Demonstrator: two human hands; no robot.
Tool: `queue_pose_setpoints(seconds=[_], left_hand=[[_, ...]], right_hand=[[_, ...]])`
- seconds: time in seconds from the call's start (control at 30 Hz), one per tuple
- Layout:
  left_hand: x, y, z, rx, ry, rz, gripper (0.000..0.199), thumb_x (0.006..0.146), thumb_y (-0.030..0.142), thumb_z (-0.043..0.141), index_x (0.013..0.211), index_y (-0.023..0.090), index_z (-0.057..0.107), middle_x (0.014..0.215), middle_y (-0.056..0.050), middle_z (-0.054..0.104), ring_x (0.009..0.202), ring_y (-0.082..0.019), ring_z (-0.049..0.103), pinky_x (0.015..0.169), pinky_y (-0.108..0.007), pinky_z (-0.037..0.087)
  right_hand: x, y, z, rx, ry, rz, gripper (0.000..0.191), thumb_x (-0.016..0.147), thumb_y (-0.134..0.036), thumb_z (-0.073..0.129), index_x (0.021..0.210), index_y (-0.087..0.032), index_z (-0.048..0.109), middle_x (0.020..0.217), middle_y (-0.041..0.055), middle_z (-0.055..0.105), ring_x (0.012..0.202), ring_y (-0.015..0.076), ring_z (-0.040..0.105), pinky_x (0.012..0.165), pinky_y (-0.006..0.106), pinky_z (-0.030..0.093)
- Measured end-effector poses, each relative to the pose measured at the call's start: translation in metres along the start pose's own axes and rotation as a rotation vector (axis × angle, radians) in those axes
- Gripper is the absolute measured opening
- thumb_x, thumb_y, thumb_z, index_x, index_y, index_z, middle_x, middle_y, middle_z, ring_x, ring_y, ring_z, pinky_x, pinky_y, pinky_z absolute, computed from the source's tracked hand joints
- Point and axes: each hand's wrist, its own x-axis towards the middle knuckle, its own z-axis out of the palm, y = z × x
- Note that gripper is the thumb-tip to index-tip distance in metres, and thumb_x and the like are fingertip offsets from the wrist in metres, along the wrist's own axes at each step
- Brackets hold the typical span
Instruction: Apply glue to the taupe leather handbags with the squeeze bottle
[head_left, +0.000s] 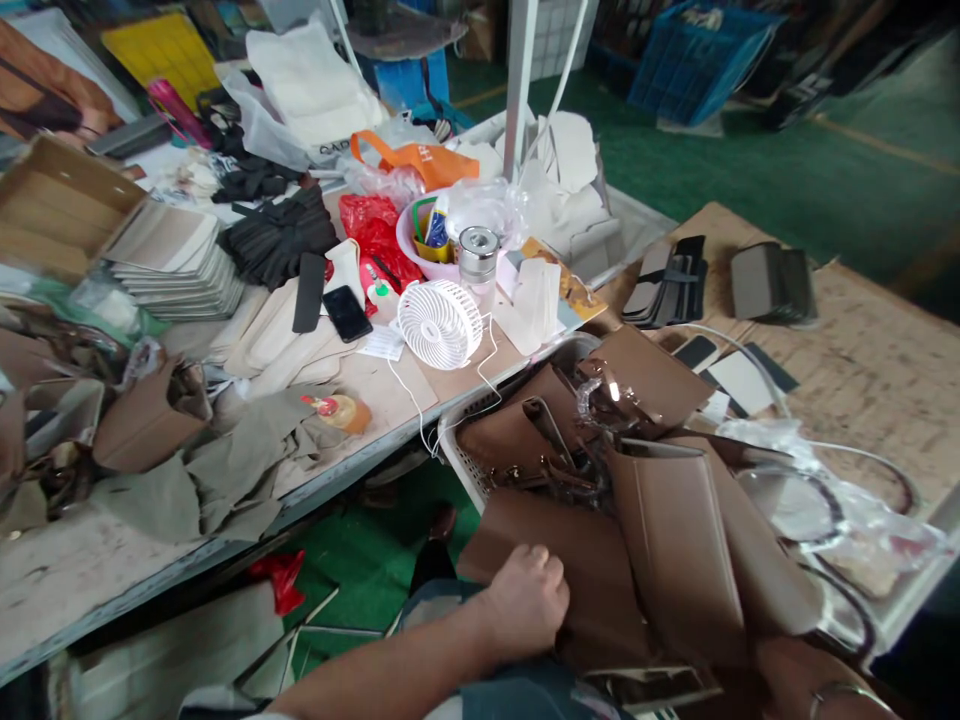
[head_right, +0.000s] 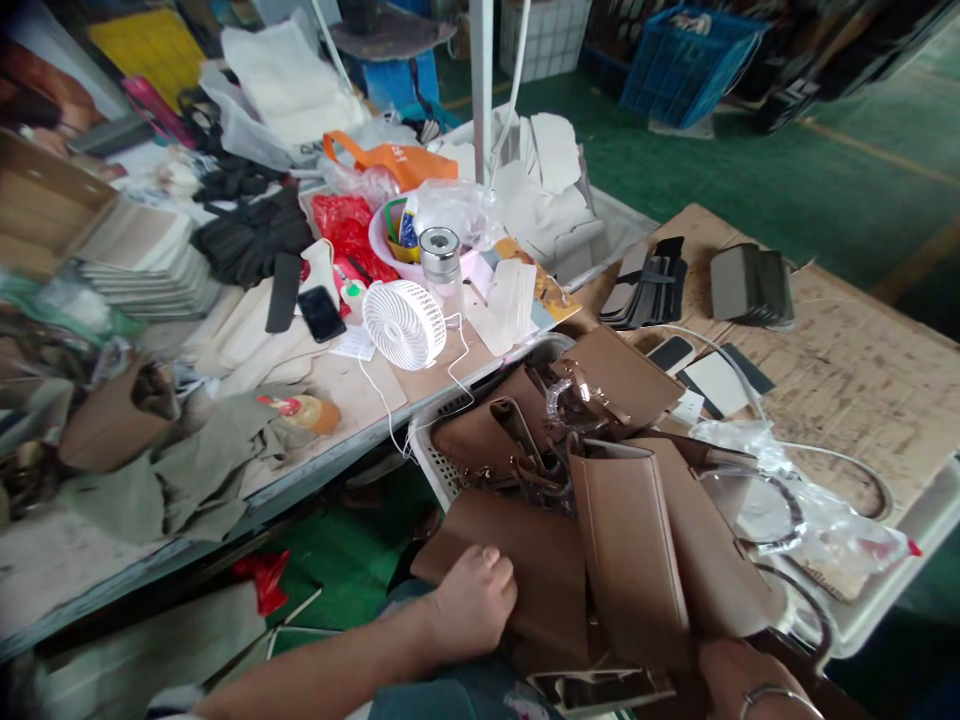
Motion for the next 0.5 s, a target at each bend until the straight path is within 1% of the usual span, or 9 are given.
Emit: queue_pose_setpoints(seconds=[0.07, 0.13, 0.2, 0.27, 0.3, 0.37, 0.4, 0.47, 0.5], left_hand=[[-0.011, 0.017, 0.013, -0.005, -0.043, 0.099, 0.017, 0.083, 0.024, 0.052, 0.074, 0.014, 0.062, 0.077, -0.008, 0.057, 0.075, -0.023, 0.053, 0.057, -0.035, 0.042], [-0.014, 0.023, 0.018, -0.009, -0.070, 0.097, 0.014, 0.082, 0.024, 0.054, 0.075, 0.014, 0.062, 0.077, -0.007, 0.057, 0.076, -0.023, 0.054, 0.057, -0.034, 0.043], [-0.011, 0.016, 0.009, -0.010, -0.078, 0.068, 0.026, 0.077, 0.037, 0.062, 0.082, 0.011, 0.064, 0.082, -0.009, 0.059, 0.081, -0.025, 0.055, 0.063, -0.036, 0.046], [-0.002, -0.001, -0.008, -0.054, -0.087, 0.082, 0.052, 0.068, 0.056, 0.066, 0.089, 0.009, 0.066, 0.086, -0.012, 0.061, 0.082, -0.027, 0.056, 0.068, -0.040, 0.048], [0.004, -0.013, -0.019, -0.110, -0.092, 0.104, 0.058, 0.068, 0.063, 0.064, 0.091, 0.010, 0.067, 0.086, -0.011, 0.063, 0.080, -0.027, 0.058, 0.070, -0.039, 0.049], [0.022, -0.042, -0.040, -0.270, -0.056, 0.088, 0.047, 0.077, 0.062, 0.056, 0.091, 0.019, 0.070, 0.082, -0.005, 0.066, 0.077, -0.020, 0.061, 0.072, -0.032, 0.050], [0.034, -0.058, -0.050, -0.311, 0.012, 0.026, 0.041, 0.084, 0.058, 0.050, 0.091, 0.022, 0.070, 0.085, -0.003, 0.068, 0.080, -0.017, 0.062, 0.075, -0.029, 0.049], [0.064, -0.090, -0.063, -0.152, 0.293, -0.341, 0.045, 0.088, 0.055, 0.045, 0.104, 0.018, 0.066, 0.103, -0.008, 0.067, 0.100, -0.021, 0.060, 0.090, -0.032, 0.046], [0.082, -0.105, -0.067, -0.106, 0.338, -0.425, 0.051, 0.090, 0.051, 0.043, 0.119, 0.012, 0.058, 0.118, -0.015, 0.061, 0.114, -0.026, 0.053, 0.098, -0.038, 0.041]], right_hand=[[0.008, 0.022, -0.015, -0.004, -0.079, 0.040, 0.018, 0.040, -0.023, 0.056, 0.051, -0.037, 0.062, 0.058, 0.0123, 0.065, 0.058, 0.0318, 0.068, 0.057, 0.047, 0.049], [0.016, 0.030, -0.028, -0.010, -0.121, 0.063, 0.011, 0.041, -0.026, 0.060, 0.042, -0.036, 0.054, 0.055, 0.0149, 0.063, 0.055, 0.0306, 0.066, 0.054, 0.045, 0.045], [0.021, 0.021, -0.038, 0.008, -0.167, 0.072, 0.012, 0.047, -0.030, 0.061, 0.040, -0.034, 0.051, 0.048, 0.0123, 0.059, 0.048, 0.0283, 0.063, 0.049, 0.044, 0.042], [0.023, -0.001, -0.049, 0.060, -0.222, 0.064, 0.011, 0.056, -0.035, 0.059, 0.047, -0.032, 0.055, 0.046, 0.0071, 0.058, 0.045, 0.0252, 0.060, 0.048, 0.041, 0.043], [0.023, -0.014, -0.056, 0.093, -0.227, 0.053, 0.009, 0.062, -0.036, 0.057, 0.053, -0.032, 0.057, 0.049, 0.0050, 0.059, 0.047, 0.0239, 0.062, 0.049, 0.038, 0.045], [0.026, -0.039, -0.070, 0.150, -0.154, 0.011, 0.012, 0.074, -0.038, 0.054, 0.069, -0.030, 0.062, 0.060, 0.0023, 0.066, 0.056, 0.0222, 0.066, 0.052, 0.034, 0.049], [0.028, -0.049, -0.077, 0.176, -0.066, -0.011, 0.017, 0.080, -0.040, 0.052, 0.083, -0.029, 0.065, 0.070, 0.0023, 0.070, 0.063, 0.0218, 0.068, 0.056, 0.033, 0.052], [0.036, -0.064, -0.088, 0.189, 0.153, -0.072, 0.034, 0.087, -0.046, 0.048, 0.112, -0.026, 0.060, 0.097, 0.0054, 0.072, 0.083, 0.0231, 0.070, 0.070, 0.034, 0.056], [0.040, -0.071, -0.090, 0.174, 0.249, -0.105, 0.044, 0.088, -0.048, 0.049, 0.125, -0.024, 0.053, 0.110, 0.0078, 0.069, 0.094, 0.0247, 0.068, 0.078, 0.036, 0.056]])
